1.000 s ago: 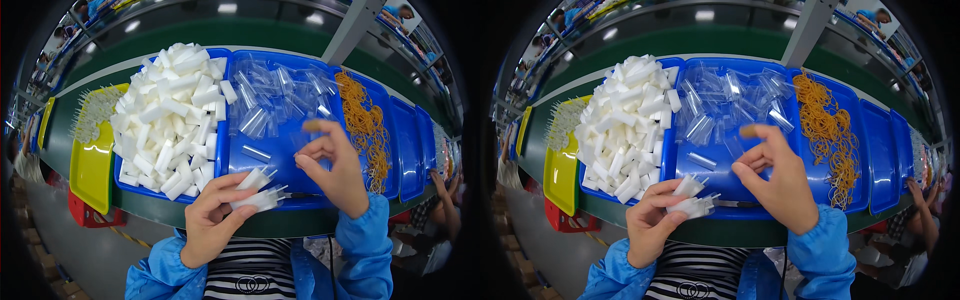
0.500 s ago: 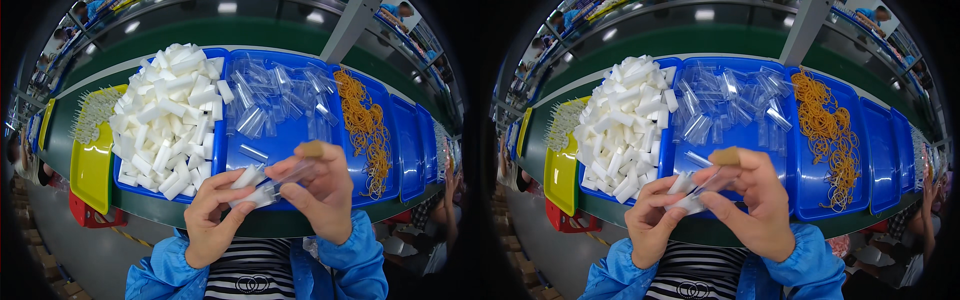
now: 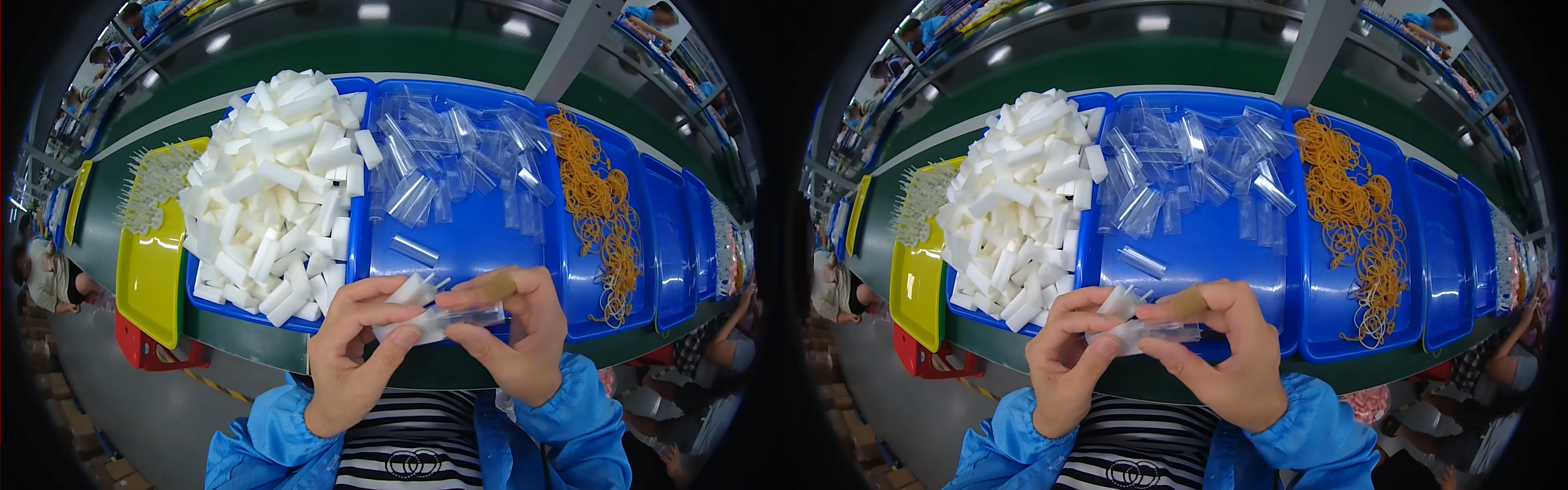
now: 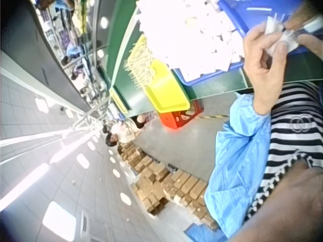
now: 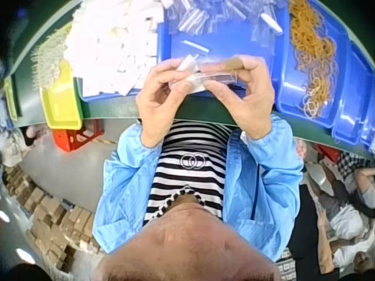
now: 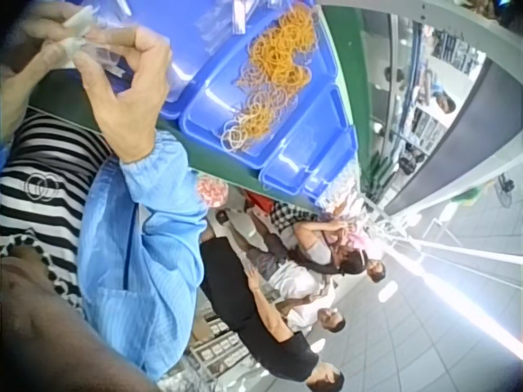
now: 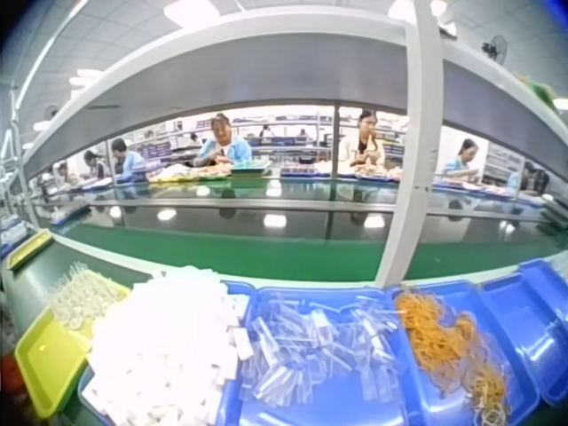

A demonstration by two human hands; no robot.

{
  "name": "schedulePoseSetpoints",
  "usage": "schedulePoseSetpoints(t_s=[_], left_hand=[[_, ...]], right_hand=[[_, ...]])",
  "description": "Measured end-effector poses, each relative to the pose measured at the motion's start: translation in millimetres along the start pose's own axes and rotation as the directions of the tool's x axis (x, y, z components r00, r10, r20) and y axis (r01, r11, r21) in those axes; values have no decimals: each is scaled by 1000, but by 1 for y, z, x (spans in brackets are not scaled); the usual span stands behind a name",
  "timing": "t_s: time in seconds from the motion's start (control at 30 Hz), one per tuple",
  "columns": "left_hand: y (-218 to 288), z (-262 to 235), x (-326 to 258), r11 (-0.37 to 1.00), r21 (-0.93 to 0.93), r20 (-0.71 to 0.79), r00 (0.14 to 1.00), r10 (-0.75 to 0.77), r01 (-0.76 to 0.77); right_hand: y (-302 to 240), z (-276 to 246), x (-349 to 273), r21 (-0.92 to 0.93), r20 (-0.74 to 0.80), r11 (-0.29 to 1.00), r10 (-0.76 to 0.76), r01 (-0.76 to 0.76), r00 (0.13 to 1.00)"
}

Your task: The person assembles small white cylindrical objects by inserting them into clear plastic tubes and securing them with rubber bands. The person uses a metal tool to adjust the components within the tubes. The assembled units are placed into a yellow tray.

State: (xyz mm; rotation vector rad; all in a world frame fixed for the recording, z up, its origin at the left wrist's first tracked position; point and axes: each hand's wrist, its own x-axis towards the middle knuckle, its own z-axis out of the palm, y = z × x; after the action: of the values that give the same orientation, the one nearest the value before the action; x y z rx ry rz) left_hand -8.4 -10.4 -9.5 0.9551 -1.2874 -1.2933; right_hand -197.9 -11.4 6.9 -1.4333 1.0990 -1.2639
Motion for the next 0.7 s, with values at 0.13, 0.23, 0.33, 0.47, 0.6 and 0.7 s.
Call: schedulePoseSetpoints(t_s=[0.13, 0.23, 0.33, 0.47, 0.6, 0.7], left_hand=[[-2, 0, 0, 990, 121, 29, 997, 75, -78], [-3, -3, -2, 973, 177, 51, 989, 142, -149], [-1, -3, -2, 969, 193, 45, 988, 147, -153], [-1, -3, -4, 967, 198, 41, 987, 153, -158], [2, 3, -7, 959, 247, -12, 989, 148, -140], [-2, 2, -8, 959, 256, -14, 992, 127, -119]], right_hand=[[4, 6, -9, 5, -60, 999, -33, 33, 998], [0, -8, -5, -287, 103, 937, -177, 200, 979], [2, -4, -1, -263, 19, 929, -264, 259, 964], [-4, -10, 6, 40, 25, 996, 85, -86, 996], [1, -11, 6, 7, 102, 995, 94, -95, 990], [1, -5, 10, 27, 102, 986, 160, -164, 982]])
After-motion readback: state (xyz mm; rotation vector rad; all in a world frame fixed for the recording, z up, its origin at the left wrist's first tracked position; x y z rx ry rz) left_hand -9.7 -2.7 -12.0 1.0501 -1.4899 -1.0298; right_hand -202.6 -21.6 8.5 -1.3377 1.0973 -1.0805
